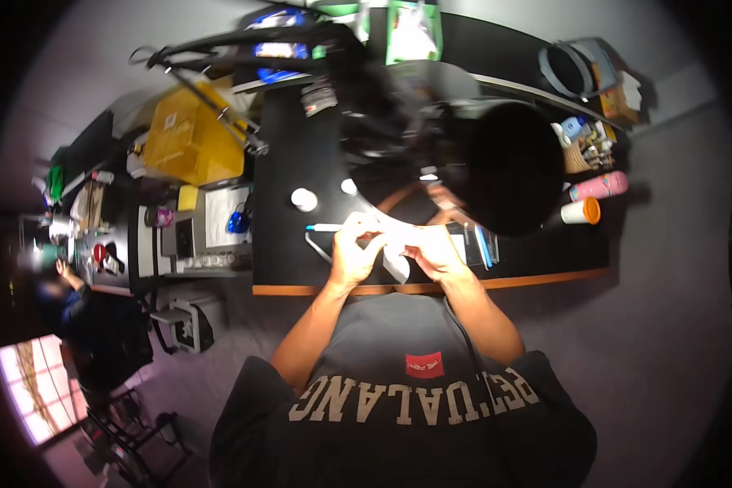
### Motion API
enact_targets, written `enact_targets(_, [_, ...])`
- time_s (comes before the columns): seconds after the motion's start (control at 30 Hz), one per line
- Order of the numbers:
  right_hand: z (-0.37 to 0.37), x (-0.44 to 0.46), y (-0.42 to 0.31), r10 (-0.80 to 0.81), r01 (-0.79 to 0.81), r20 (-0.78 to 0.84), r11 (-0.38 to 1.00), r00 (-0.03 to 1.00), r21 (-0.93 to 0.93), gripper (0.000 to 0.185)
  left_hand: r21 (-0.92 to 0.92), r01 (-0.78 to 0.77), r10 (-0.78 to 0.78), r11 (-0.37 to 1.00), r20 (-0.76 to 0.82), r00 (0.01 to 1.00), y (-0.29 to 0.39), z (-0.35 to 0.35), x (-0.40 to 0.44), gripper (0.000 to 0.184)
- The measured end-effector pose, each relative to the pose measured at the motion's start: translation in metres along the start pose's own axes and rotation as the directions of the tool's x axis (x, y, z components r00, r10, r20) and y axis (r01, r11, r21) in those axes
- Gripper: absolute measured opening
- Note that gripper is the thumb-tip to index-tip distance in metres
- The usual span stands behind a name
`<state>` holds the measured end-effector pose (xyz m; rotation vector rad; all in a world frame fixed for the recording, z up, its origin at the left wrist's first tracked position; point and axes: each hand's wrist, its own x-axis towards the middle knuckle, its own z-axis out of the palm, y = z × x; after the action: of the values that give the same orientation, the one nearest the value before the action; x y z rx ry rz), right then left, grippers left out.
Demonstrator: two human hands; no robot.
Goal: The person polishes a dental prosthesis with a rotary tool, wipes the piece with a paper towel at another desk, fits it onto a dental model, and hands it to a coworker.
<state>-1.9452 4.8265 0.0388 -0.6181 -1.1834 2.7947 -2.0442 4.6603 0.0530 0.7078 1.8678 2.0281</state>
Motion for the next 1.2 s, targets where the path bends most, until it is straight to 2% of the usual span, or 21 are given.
enact_targets(0.07, [0.034,-0.007,-0.01,0.079,-0.08,0.018,0.994,0.997,0.079,0.025,-0.14,0.061,-0.05,0.988,0.08,0.996,0.004,-0.016,-0.005,0.016])
enact_targets(0.1, [0.046,-0.01,-0.014,0.076,-0.085,0.082,0.99,0.994,0.116,0.03,-0.182,0.082,-0.067,0.98,0.087,0.994,0.014,-0.02,-0.005,0.016])
enact_targets(0.13, [0.057,-0.014,-0.016,0.093,-0.102,0.086,0.988,0.992,0.114,0.037,-0.147,0.061,-0.05,0.987,0.076,0.996,0.016,-0.024,-0.006,0.015])
enact_targets(0.17, [0.06,-0.016,-0.011,0.101,-0.109,0.086,0.988,0.991,0.105,0.036,-0.114,0.04,-0.032,0.993,0.07,0.997,0.021,-0.032,-0.007,0.014])
enact_targets(0.2, [0.067,-0.018,-0.012,0.104,-0.111,0.074,0.989,0.992,0.099,0.036,-0.002,0.044,-0.044,0.999,0.084,0.995,0.033,-0.038,-0.005,0.014])
enact_targets(0.43, [0.106,-0.025,-0.016,0.048,-0.049,0.013,0.996,0.999,0.069,0.035,0.051,-0.021,0.016,0.999,0.086,0.996,0.058,-0.069,0.001,0.017])
enact_targets(0.63, [0.118,-0.022,-0.012,0.02,-0.02,-0.014,1.0,1.0,0.02,0.031,0.099,-0.013,0.0,0.995,0.134,0.991,0.08,-0.082,0.012,0.016])
enact_targets(0.83, [0.127,-0.025,-0.012,0.005,-0.001,-0.044,0.996,0.999,0.089,0.03,0.08,-0.02,0.006,0.997,0.171,0.985,0.08,-0.087,0.017,0.017])
enact_targets(0.93, [0.12,-0.02,-0.006,-0.047,0.042,-0.033,0.99,0.998,-0.133,0.028,0.116,-0.035,0.008,0.993,0.222,0.975,0.082,-0.089,0.02,0.017])
enact_targets(1.03, [0.126,-0.017,0.002,-0.196,0.162,-0.086,0.941,0.977,-0.296,0.027,0.101,-0.063,0.035,0.993,0.259,0.965,0.078,-0.09,0.021,0.02])
enact_targets(1.07, [0.125,-0.018,0.004,-0.197,0.177,-0.074,0.961,0.978,-0.213,0.028,0.084,-0.073,0.048,0.994,0.264,0.963,0.077,-0.09,0.022,0.022])
enact_targets(1.17, [0.119,-0.017,0.008,-0.164,0.164,-0.01,0.985,0.986,0.056,0.03,-0.069,0.204,-0.191,0.977,0.159,0.969,0.089,-0.081,0.018,0.028])
enact_targets(1.2, [0.114,-0.015,0.01,-0.13,0.124,0.031,0.98,0.991,0.156,0.031,-0.109,0.248,-0.223,0.963,0.195,0.955,0.088,-0.081,0.016,0.029])
